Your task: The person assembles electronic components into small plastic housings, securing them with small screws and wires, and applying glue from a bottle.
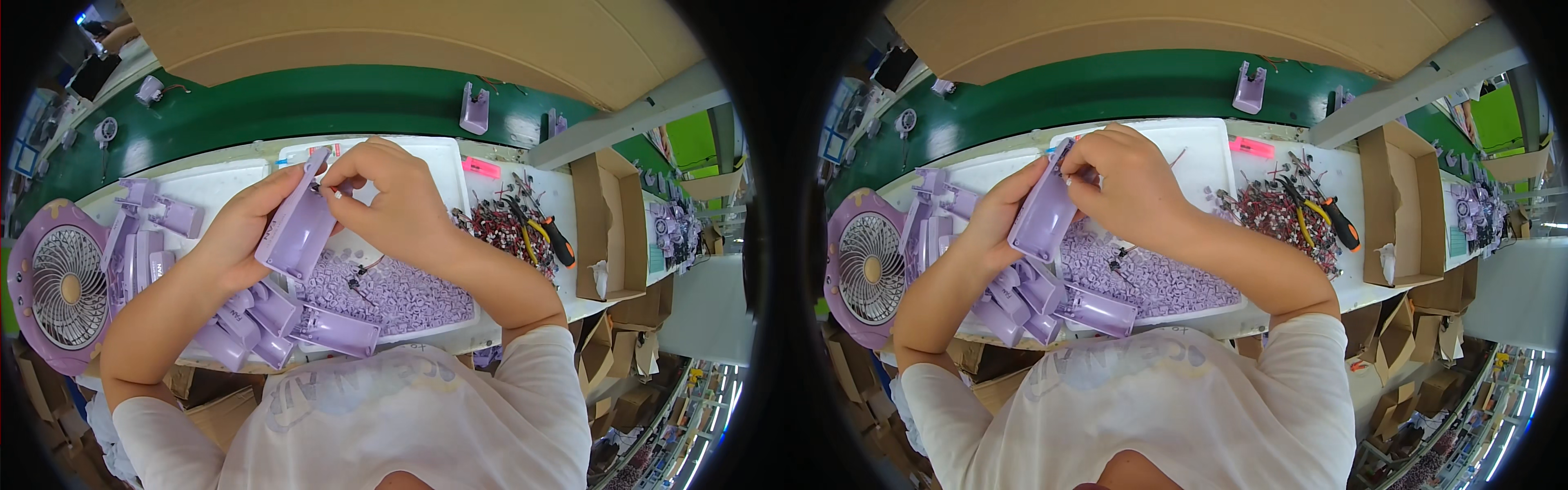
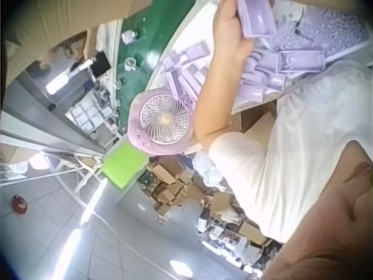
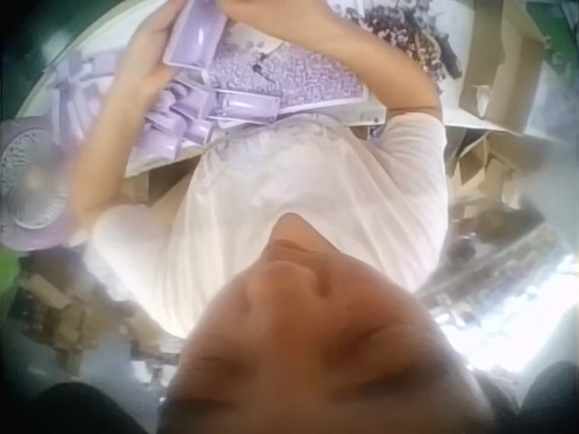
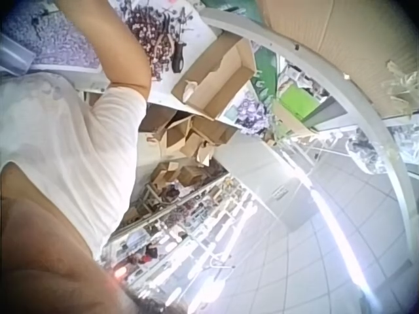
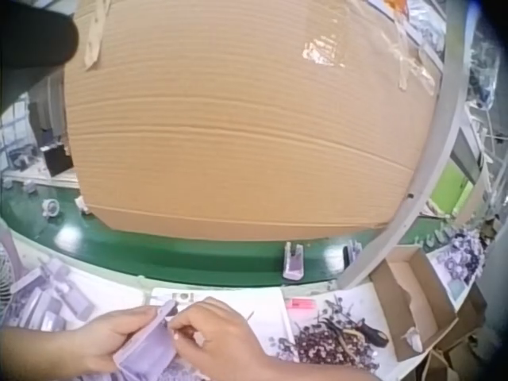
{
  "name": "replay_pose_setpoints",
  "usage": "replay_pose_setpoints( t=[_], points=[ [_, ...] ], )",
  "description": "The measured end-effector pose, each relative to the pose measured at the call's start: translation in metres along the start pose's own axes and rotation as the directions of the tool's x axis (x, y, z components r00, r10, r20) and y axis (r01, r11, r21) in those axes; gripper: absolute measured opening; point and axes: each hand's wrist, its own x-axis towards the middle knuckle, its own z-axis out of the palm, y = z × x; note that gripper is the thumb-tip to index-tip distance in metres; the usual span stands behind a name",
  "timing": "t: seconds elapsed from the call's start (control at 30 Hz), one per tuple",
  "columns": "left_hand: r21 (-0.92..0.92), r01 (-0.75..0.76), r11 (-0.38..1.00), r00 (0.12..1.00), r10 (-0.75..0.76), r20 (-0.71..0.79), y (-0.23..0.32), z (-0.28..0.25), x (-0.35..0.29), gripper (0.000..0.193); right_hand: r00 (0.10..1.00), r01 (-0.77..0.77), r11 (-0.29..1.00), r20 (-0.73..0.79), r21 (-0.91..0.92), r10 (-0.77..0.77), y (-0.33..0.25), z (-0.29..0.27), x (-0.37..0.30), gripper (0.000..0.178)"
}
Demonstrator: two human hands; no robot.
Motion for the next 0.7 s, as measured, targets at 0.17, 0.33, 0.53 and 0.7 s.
replay_pose_setpoints(
  t=[0.17, 0.33, 0.53, 0.7],
  points=[
    [0.047, -0.018, 0.999, 1.000, 0.018, -0.005, -0.001, 0.004, -0.003, 0.036, 1.000, -0.005, 0.998, -0.004, -0.065, 0.005, 0.000, 0.004, 0.000, 0.009],
    [0.102, -0.077, 0.992, 0.996, 0.080, -0.033, -0.006, 0.006, -0.001, 0.033, 0.999, -0.041, 0.994, -0.009, -0.102, 0.040, -0.002, 0.007, -0.002, 0.010],
    [0.202, -0.097, 0.975, 0.992, 0.112, -0.064, 0.001, 0.012, 0.006, 0.030, 0.981, -0.192, 0.978, 0.028, 0.085, 0.191, 0.000, -0.003, 0.006, 0.009],
    [0.242, -0.103, 0.965, 0.991, 0.119, -0.055, 0.005, 0.015, 0.007, 0.029, 0.952, -0.306, 0.907, 0.112, 0.288, 0.286, 0.002, -0.004, 0.010, 0.007]
  ],
)
